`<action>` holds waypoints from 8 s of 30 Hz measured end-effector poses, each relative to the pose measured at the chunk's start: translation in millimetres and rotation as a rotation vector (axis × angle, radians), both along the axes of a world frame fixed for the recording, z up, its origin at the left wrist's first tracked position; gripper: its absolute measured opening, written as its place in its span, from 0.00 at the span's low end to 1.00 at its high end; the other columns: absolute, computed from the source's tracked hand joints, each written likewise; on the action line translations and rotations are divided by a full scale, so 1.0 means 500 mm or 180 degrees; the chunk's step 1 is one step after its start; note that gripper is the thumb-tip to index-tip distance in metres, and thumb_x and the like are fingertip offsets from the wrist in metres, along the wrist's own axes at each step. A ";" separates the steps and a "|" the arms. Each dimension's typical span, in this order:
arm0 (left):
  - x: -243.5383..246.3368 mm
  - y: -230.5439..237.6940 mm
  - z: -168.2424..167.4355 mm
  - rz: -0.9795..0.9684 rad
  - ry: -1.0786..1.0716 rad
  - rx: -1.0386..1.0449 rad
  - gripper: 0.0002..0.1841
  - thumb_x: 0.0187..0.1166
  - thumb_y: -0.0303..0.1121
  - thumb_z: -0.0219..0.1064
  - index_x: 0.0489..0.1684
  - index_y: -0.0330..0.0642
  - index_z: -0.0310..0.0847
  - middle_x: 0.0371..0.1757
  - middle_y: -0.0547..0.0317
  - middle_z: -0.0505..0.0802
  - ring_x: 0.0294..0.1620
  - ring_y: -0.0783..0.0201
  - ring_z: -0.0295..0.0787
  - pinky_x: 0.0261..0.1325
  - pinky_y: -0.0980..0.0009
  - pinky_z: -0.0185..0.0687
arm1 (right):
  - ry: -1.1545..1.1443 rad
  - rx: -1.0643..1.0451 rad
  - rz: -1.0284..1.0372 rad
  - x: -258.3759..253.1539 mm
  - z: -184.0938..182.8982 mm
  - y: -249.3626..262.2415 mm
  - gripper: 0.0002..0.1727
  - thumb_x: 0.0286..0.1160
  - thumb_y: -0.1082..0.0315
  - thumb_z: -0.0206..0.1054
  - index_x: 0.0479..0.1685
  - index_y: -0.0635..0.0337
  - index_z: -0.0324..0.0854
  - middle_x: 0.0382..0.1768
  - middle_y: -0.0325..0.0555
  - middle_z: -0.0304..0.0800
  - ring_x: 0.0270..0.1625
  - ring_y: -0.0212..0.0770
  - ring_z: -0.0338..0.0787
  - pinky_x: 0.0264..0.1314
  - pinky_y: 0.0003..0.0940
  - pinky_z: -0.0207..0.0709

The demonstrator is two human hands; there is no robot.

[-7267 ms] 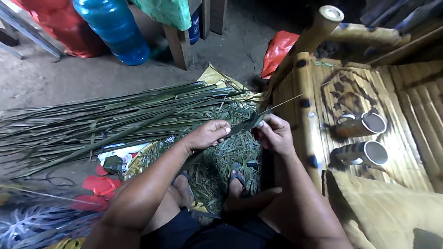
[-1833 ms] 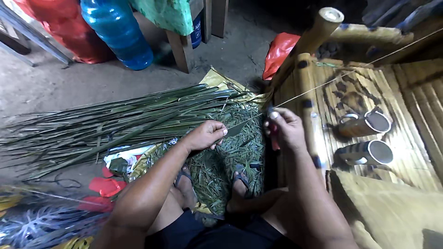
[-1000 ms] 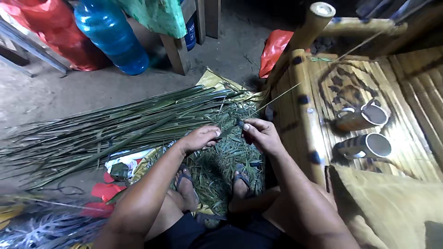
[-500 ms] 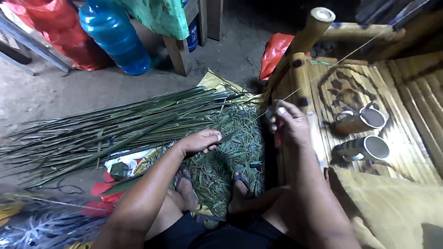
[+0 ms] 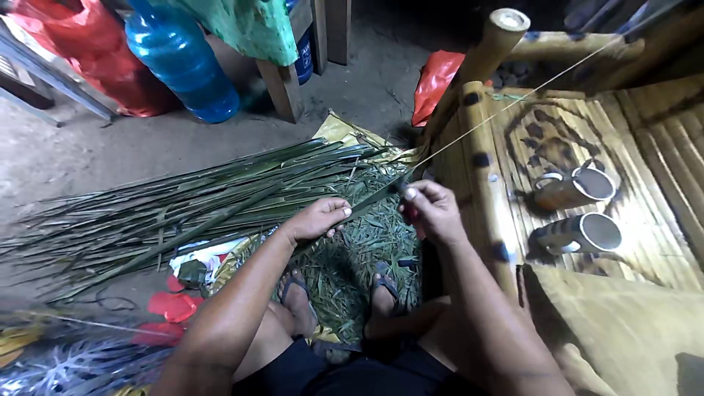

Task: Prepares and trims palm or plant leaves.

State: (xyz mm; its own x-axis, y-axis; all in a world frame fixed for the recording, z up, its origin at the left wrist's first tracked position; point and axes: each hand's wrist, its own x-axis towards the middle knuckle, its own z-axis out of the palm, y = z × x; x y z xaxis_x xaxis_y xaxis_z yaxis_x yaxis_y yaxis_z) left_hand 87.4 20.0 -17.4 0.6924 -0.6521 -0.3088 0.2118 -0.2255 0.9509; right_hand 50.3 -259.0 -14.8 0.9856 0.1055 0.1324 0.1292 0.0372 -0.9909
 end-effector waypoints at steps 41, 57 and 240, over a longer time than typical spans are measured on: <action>-0.006 -0.010 0.019 0.0270 -0.0082 0.0081 0.12 0.92 0.30 0.54 0.45 0.35 0.82 0.24 0.59 0.84 0.16 0.73 0.77 0.20 0.81 0.76 | -0.0055 -0.0126 0.0361 0.003 -0.026 0.032 0.12 0.86 0.62 0.63 0.45 0.61 0.86 0.27 0.42 0.90 0.22 0.33 0.86 0.25 0.31 0.85; -0.014 -0.005 0.016 0.0267 -0.0261 -0.0033 0.11 0.91 0.32 0.56 0.44 0.36 0.83 0.24 0.57 0.85 0.17 0.71 0.78 0.20 0.80 0.77 | -0.0372 -0.0558 0.0486 0.020 -0.034 0.000 0.12 0.86 0.62 0.62 0.44 0.61 0.87 0.27 0.39 0.89 0.22 0.30 0.84 0.24 0.27 0.83; -0.015 0.006 0.003 0.0222 -0.0213 0.0167 0.12 0.92 0.34 0.54 0.42 0.39 0.80 0.25 0.59 0.84 0.18 0.71 0.77 0.21 0.78 0.76 | -0.0079 0.0001 -0.0573 0.015 0.010 -0.035 0.12 0.89 0.60 0.59 0.60 0.53 0.82 0.35 0.37 0.89 0.26 0.31 0.86 0.30 0.29 0.86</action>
State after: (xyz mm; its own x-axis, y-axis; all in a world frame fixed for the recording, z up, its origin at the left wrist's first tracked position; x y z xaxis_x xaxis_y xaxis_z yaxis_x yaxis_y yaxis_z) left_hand 80.1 23.1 -16.1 0.7557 -0.5859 -0.2927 0.1650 -0.2622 0.9508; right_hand 57.7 -276.7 -9.7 0.9849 -0.0725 0.1570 0.1582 0.0115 -0.9873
